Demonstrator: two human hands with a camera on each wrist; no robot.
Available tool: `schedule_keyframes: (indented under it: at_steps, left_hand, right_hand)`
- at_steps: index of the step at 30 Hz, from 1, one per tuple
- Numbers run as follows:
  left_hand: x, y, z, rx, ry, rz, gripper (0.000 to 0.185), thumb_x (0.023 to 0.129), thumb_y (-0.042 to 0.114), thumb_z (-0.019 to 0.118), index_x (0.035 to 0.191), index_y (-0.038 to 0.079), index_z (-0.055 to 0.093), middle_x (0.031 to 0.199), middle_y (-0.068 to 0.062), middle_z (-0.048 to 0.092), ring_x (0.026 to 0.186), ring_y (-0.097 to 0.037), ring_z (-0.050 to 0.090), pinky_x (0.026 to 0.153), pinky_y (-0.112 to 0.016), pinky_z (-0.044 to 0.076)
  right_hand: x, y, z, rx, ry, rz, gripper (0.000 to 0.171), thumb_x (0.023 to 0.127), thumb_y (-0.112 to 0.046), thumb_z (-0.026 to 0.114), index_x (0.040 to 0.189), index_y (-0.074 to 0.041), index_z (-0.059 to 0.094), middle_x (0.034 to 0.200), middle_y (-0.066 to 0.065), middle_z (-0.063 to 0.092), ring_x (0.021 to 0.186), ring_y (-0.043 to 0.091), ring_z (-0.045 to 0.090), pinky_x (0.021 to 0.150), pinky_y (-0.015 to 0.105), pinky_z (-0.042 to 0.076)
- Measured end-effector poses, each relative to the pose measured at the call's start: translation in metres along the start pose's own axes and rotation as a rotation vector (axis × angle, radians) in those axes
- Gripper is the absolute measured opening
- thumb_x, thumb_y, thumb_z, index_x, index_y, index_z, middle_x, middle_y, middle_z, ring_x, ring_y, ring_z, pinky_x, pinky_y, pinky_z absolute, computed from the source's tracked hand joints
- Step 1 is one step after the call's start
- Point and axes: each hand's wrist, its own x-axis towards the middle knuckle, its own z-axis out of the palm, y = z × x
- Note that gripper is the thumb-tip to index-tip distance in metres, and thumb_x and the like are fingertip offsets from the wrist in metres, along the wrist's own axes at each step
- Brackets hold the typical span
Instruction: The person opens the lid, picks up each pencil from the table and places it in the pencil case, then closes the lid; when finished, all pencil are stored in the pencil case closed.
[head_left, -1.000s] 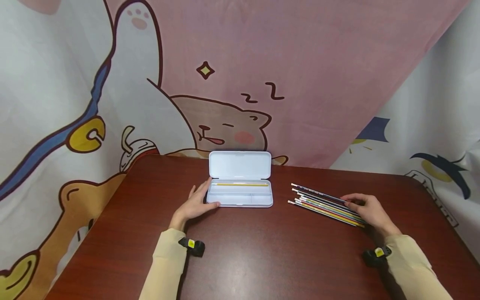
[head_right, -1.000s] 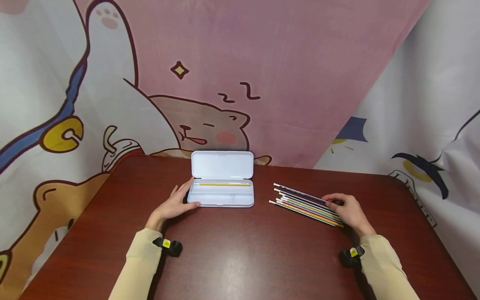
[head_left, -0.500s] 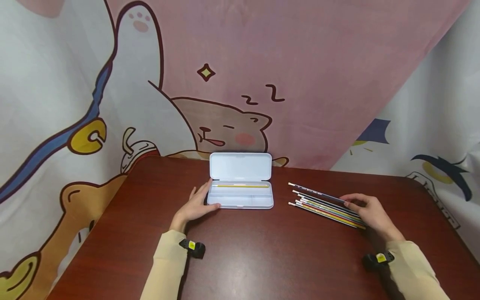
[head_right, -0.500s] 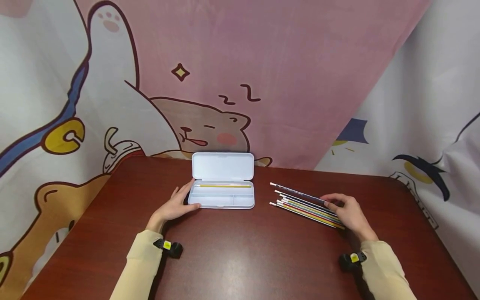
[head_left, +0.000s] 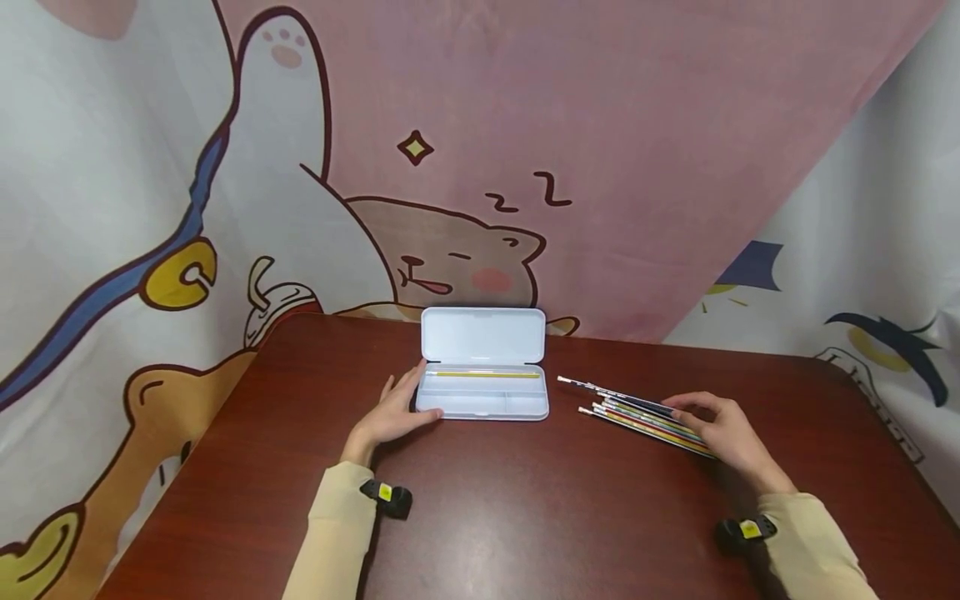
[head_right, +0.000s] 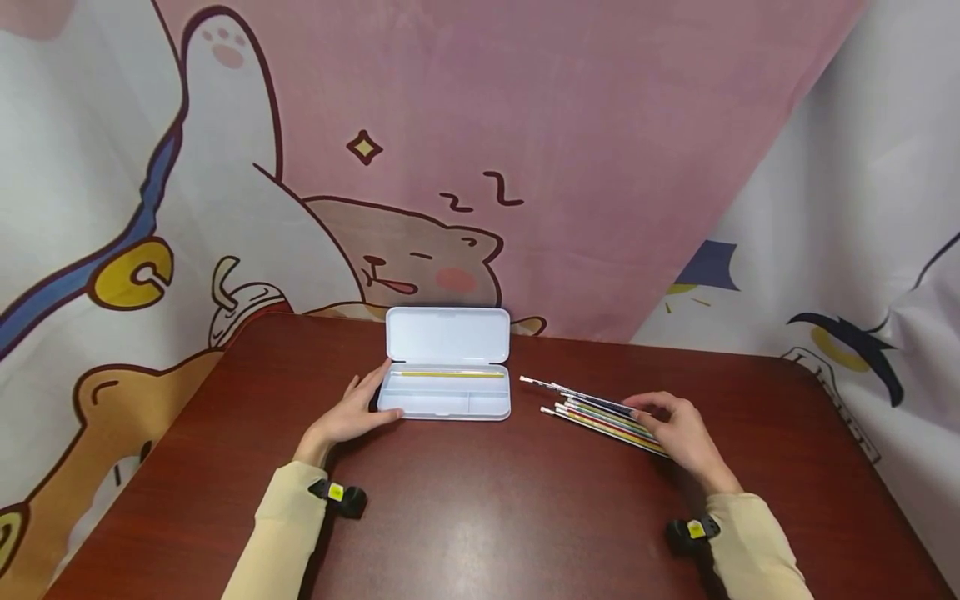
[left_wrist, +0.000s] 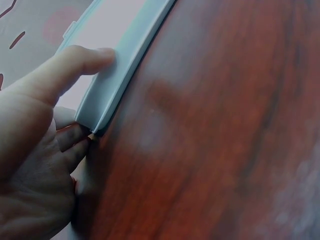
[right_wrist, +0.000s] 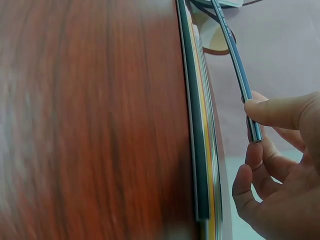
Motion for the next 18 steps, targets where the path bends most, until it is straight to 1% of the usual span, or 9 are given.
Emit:
schedule_keyframes:
  at_steps: [7,13,18]
  left_hand:
    - [0.000,-0.001,0.000,-0.002,0.001,0.001,0.092,0.086,0.026,0.071,0.152,-0.003,0.014,0.154,-0.024,0.023,0.142,-0.037,0.018,0.111,-0.058,-0.004]
    - [0.001,-0.002,0.001,0.007,0.001,-0.003,0.093,0.086,0.028,0.071,0.153,-0.001,0.014,0.154,-0.024,0.024,0.142,-0.038,0.019,0.111,-0.058,-0.004]
    - [0.001,-0.002,0.001,0.006,0.001,0.001,0.093,0.086,0.029,0.071,0.153,-0.001,0.014,0.154,-0.022,0.024,0.142,-0.036,0.018,0.111,-0.058,-0.004]
  right_hand:
    - [0.002,-0.008,0.012,-0.010,-0.013,-0.018,0.016,0.090,-0.004,0.066,0.106,-0.004,0.071,0.104,0.012,0.066,0.086,0.010,0.053,0.068,0.020,0.043]
    - [0.004,-0.016,0.023,0.043,-0.032,-0.031,0.016,0.090,-0.004,0.067,0.105,-0.003,0.071,0.101,0.012,0.066,0.080,0.013,0.053,0.062,0.023,0.044]
    - [0.005,-0.022,0.035,0.097,-0.026,-0.075,0.014,0.089,-0.002,0.067,0.103,-0.002,0.072,0.098,0.012,0.067,0.074,0.011,0.053,0.058,0.023,0.044]
